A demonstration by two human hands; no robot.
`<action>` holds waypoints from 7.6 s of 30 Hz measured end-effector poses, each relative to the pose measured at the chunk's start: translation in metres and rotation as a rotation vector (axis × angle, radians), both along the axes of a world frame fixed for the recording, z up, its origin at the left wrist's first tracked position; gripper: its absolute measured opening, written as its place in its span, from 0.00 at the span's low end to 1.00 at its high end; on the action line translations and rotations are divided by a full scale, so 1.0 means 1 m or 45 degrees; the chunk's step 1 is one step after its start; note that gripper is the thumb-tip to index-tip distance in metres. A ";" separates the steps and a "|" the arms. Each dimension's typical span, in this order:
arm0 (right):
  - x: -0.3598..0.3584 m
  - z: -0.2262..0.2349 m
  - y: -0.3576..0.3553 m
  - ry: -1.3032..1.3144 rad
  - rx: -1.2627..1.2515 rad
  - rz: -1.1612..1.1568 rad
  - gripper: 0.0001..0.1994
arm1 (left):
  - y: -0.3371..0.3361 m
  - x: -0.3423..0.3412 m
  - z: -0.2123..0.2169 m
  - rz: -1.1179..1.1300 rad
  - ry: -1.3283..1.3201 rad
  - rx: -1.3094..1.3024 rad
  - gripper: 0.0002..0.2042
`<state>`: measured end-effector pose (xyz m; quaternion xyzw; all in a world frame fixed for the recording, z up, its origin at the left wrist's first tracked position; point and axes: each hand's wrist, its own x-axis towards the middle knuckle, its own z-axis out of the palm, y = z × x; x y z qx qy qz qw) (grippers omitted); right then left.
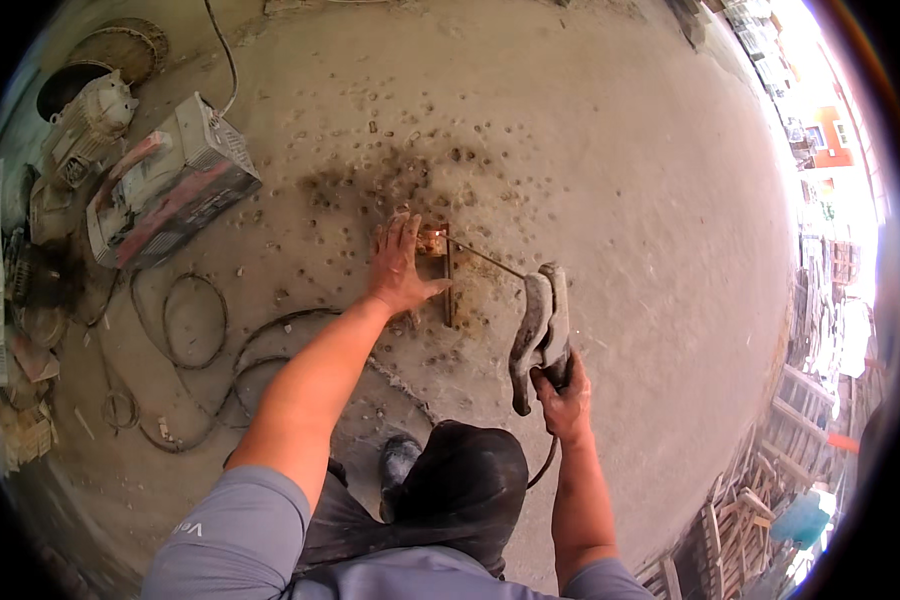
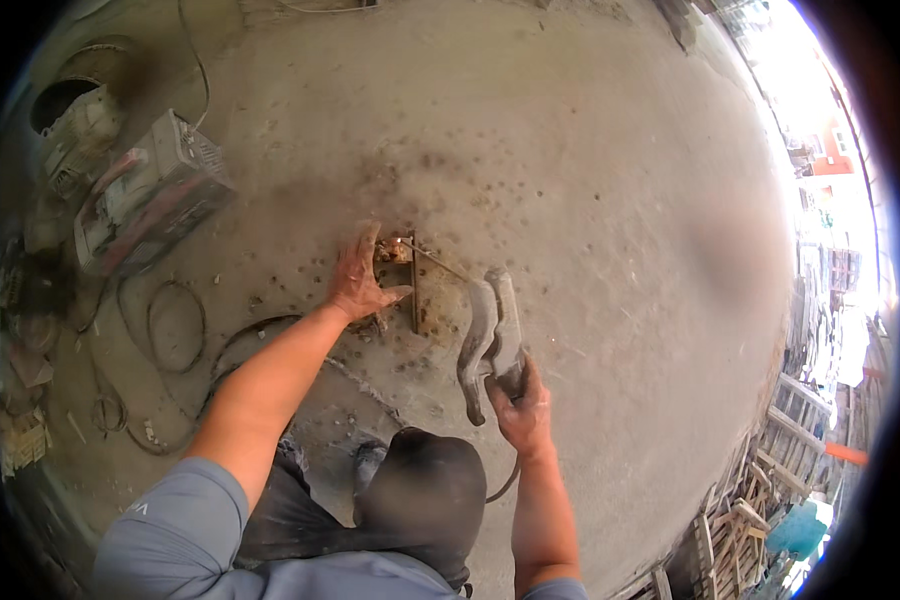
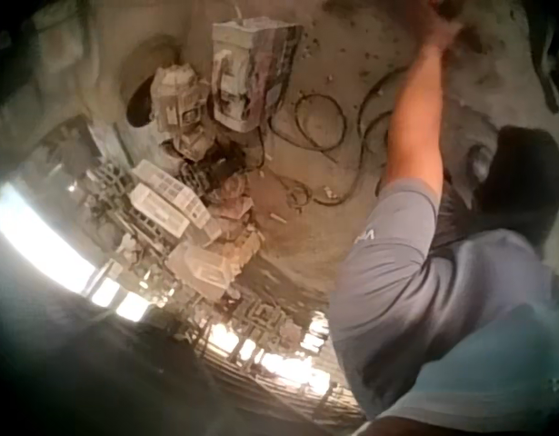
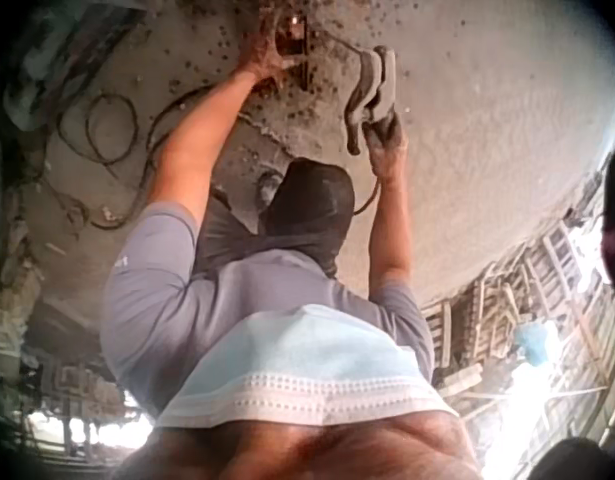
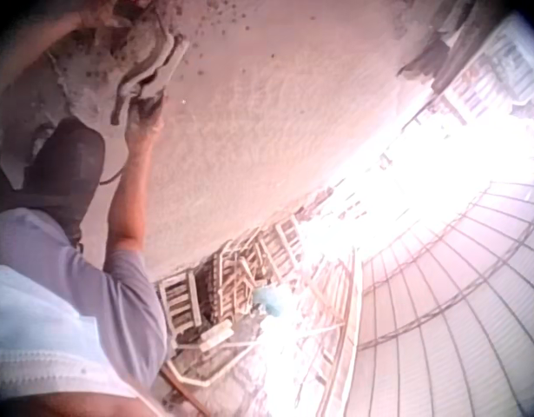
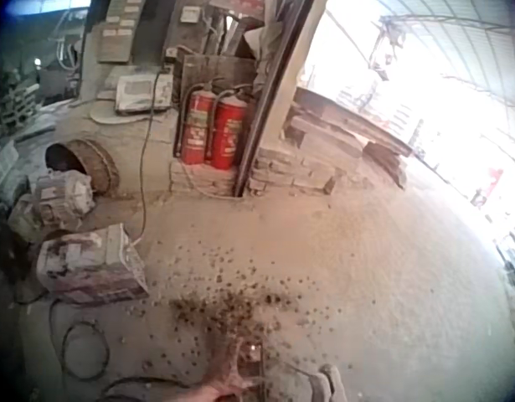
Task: The person moves a plastic basket and then welds a metal piece on the floor using a welding torch. Sparks are visible during the welding process.
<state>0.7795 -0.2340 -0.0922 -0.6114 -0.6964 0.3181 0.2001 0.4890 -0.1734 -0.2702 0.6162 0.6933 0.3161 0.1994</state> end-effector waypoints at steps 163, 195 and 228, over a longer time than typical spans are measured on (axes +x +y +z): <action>-0.001 0.005 -0.005 0.368 -0.278 -0.207 0.18 | 0.003 0.013 0.007 -0.097 0.048 -0.162 0.57; 0.000 -0.012 -0.004 0.320 -0.257 -0.140 0.17 | 0.005 0.018 0.022 -0.241 0.132 -0.286 0.55; 0.021 -0.005 -0.006 0.121 -0.183 -0.071 0.25 | 0.001 0.009 -0.001 -0.042 0.029 -0.150 0.58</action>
